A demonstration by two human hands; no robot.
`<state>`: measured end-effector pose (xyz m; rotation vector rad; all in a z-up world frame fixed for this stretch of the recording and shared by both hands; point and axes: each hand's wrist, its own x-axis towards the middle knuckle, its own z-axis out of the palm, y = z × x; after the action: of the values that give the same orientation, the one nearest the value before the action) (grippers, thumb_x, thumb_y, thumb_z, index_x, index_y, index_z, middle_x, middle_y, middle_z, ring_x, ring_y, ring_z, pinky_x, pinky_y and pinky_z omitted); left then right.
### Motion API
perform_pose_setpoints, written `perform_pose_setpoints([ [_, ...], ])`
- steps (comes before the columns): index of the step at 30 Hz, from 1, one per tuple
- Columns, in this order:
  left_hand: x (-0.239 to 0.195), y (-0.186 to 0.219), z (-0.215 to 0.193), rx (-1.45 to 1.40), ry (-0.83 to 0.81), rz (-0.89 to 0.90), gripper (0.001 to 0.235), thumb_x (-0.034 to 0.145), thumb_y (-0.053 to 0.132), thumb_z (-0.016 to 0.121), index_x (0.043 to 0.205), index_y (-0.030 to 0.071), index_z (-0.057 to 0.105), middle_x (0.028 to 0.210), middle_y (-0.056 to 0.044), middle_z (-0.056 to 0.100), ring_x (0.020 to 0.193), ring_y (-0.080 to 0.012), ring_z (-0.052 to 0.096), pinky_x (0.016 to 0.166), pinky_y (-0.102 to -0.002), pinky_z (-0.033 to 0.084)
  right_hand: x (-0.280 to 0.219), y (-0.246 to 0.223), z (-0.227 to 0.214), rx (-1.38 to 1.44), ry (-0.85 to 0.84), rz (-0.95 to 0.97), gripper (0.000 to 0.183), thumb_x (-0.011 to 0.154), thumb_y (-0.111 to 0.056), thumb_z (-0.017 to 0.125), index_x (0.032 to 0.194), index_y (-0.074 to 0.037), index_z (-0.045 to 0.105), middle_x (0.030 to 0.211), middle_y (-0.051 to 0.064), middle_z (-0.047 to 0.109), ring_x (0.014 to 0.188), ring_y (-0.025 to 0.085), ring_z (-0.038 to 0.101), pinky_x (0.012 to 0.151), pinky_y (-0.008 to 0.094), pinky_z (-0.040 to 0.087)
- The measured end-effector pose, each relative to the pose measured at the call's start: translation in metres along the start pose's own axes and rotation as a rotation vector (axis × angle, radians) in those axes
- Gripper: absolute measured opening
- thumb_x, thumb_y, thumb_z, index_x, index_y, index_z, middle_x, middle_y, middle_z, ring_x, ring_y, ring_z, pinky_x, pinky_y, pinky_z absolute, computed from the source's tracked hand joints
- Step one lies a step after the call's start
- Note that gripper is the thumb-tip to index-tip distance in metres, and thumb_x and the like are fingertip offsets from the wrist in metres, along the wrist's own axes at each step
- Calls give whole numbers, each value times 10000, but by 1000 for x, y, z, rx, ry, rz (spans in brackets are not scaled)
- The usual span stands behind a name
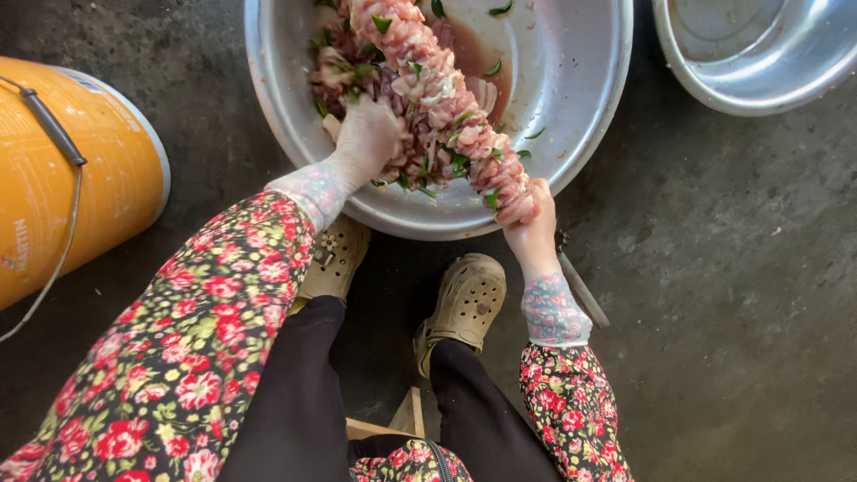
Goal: The person threads pieces of raw meat and green herbs onto a metal skewer from a large metal bowl. The person wears disposable gloves and uses both hands to arrange the meat along the skewer.
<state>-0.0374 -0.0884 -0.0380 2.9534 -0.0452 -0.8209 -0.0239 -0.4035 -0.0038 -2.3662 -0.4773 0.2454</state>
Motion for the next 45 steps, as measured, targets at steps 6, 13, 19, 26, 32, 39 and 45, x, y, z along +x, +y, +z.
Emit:
perform_pose_setpoints([
  [6,-14,8,-29,-742,-304,71,330,780,150,860,1073,135,709,1082,-111,716,966,-259,688,837,-403,575,5,2,0,104,-12,106,221,834,-69,733,1048,-30,700,1068,138,642,936,319,691,815,371,539],
  [13,-4,-53,-59,-463,-431,59,286,750,148,853,1032,196,842,1100,-50,777,1020,-218,725,937,-360,525,5,3,-1,-5,0,-10,216,797,-61,785,1001,-35,721,1045,144,650,959,355,668,824,382,533],
  [19,49,-54,-5,18,164,-60,244,817,175,693,1037,136,790,966,-115,764,851,-256,730,756,-366,578,3,-2,-4,102,-19,37,209,814,-40,747,1017,-27,699,1063,163,631,938,341,664,814,377,534],
  [26,46,-46,6,-303,377,-61,253,817,55,694,1007,160,824,881,-136,749,849,-327,691,821,-440,555,9,-6,-6,28,-37,7,229,787,-41,761,1012,-31,718,1040,162,647,932,349,667,809,384,532],
  [32,-6,-72,-72,-1284,-83,-411,195,934,170,691,1113,137,762,1022,-78,755,805,-231,683,758,-456,560,5,0,-3,21,-19,-3,224,780,-39,752,1003,-43,724,1055,157,663,953,349,670,819,382,542],
  [39,-16,-92,-91,-1696,-52,-57,239,943,155,720,1157,50,721,1049,-78,777,979,-141,755,920,-262,607,3,6,2,25,0,6,265,762,-55,769,1022,-39,719,1053,152,670,966,338,668,825,389,543],
  [45,-2,-105,-78,-1704,104,-146,286,899,43,777,1175,-18,733,1043,-114,772,941,-177,763,872,-306,646,3,11,4,13,-6,-24,252,778,-42,765,1027,-49,724,1059,150,671,978,337,669,848,381,539],
])
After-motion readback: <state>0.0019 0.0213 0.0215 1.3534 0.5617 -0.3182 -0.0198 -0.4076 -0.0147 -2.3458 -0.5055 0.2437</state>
